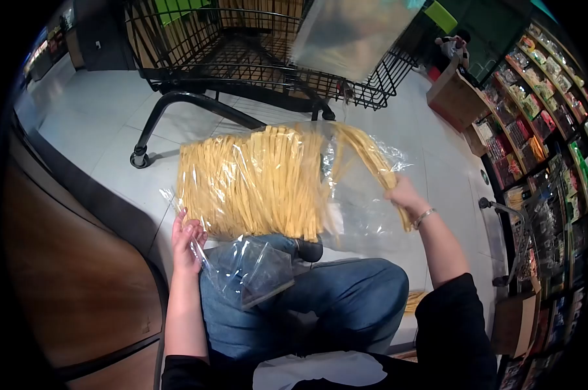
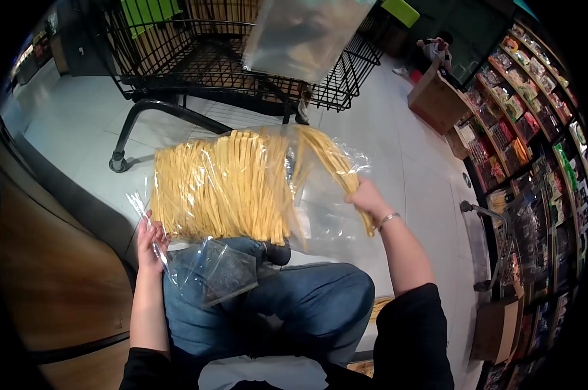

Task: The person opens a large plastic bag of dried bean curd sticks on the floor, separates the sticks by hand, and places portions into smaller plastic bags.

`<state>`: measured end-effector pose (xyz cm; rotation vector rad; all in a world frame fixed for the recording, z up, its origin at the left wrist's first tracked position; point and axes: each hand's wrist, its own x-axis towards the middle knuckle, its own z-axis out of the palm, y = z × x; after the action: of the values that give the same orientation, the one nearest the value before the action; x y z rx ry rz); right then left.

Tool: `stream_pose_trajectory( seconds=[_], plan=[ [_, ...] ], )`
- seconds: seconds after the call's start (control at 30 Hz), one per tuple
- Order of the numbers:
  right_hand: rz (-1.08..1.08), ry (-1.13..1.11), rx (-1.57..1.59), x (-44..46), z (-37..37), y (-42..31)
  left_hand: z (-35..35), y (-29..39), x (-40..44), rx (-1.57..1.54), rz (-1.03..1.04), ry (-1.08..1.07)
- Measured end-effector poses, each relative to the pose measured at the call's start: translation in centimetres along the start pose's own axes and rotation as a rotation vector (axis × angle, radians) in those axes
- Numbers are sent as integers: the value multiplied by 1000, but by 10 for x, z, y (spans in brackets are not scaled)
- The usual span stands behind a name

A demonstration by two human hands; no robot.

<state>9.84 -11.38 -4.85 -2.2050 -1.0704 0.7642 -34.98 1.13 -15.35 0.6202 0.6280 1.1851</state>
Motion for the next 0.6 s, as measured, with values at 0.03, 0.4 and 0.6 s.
stream_pose_trajectory(
  seconds=[0.03,0.4,0.6],
  plan=[
    [-10,-6,-6,-1,5,0,-1,0,-1,-8,9,-4],
    [203,-90,-125,-93,-40,30,1,0,0,-4,18,-13],
    [217,-67,-62,-153,-58,50,7,1,-4,34,14,-13]
  ],
)
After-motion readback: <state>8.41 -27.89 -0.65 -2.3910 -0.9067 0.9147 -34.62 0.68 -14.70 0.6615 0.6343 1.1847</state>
